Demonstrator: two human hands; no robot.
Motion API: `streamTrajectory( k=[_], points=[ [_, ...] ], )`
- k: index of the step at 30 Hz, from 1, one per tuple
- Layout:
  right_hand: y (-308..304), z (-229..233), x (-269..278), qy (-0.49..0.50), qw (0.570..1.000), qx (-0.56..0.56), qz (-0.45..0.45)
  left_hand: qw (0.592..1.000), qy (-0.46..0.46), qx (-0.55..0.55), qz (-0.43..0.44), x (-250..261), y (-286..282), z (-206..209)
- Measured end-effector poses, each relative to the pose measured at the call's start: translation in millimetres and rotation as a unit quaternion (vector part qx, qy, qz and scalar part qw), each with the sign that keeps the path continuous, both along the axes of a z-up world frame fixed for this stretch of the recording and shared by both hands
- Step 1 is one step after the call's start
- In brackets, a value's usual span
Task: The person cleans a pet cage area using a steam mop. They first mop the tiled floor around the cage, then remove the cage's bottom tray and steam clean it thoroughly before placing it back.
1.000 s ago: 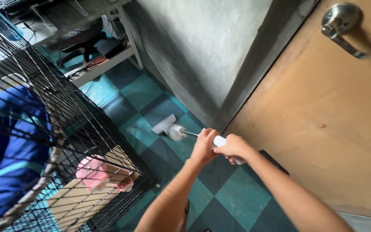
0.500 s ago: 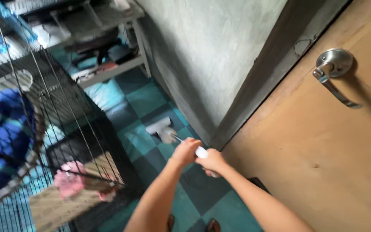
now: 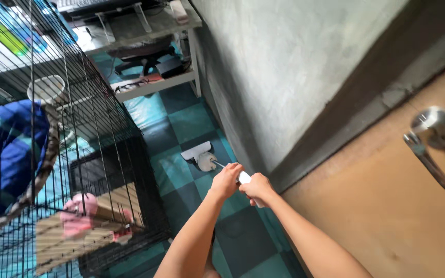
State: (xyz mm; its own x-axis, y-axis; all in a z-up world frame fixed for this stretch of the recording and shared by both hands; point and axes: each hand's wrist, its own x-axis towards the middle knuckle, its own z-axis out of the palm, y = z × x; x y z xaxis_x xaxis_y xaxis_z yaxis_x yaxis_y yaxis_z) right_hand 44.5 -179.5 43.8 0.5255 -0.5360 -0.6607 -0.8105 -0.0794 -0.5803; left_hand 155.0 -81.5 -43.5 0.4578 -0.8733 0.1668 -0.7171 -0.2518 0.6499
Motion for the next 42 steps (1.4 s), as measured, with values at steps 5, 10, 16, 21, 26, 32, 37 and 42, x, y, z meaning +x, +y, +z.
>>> streamTrajectory(
  k=[5,10,16,21,26,32,37,42],
  points=[
    [-26.6,-8.7,67.4,-0.027,0.999,0.02,-0.028,1.0,0.016,0.005,0.008,68.2,-24.9,-12.9],
    [-50.0,-31.1,157.5,-0.014,1.0,0.004,0.002,0.999,-0.009,0.035,-0.01,162.9,-56.2,-44.5],
    [-77.2,-73.4,290.9,-0.007,1.0,-0.007,0.012,0.996,0.03,0.053,0.063,286.2,-82.4,-68.1],
    [-93.3,-124.7,394.2,-0.005,0.999,-0.002,0.033,0.983,0.024,0.131,0.126,376.5,-97.0,-80.0],
    [-104.4,-132.5,446.8,-0.038,0.994,0.031,0.095,0.989,-0.083,0.113,0.05,438.3,-112.5,-77.3],
    [-158.3,-76.0,424.8,-0.017,0.976,0.152,0.156,0.991,0.034,0.095,0.087,413.6,-120.5,-42.0],
    [-117.4,-104.3,464.2,-0.021,0.99,0.11,0.086,0.993,-0.029,0.001,0.116,446.5,-95.7,-60.5],
    [-48.1,-162.4,538.1,-0.064,0.989,0.083,0.105,0.978,0.017,0.044,0.204,512.5,-38.0,-102.7]
  ],
)
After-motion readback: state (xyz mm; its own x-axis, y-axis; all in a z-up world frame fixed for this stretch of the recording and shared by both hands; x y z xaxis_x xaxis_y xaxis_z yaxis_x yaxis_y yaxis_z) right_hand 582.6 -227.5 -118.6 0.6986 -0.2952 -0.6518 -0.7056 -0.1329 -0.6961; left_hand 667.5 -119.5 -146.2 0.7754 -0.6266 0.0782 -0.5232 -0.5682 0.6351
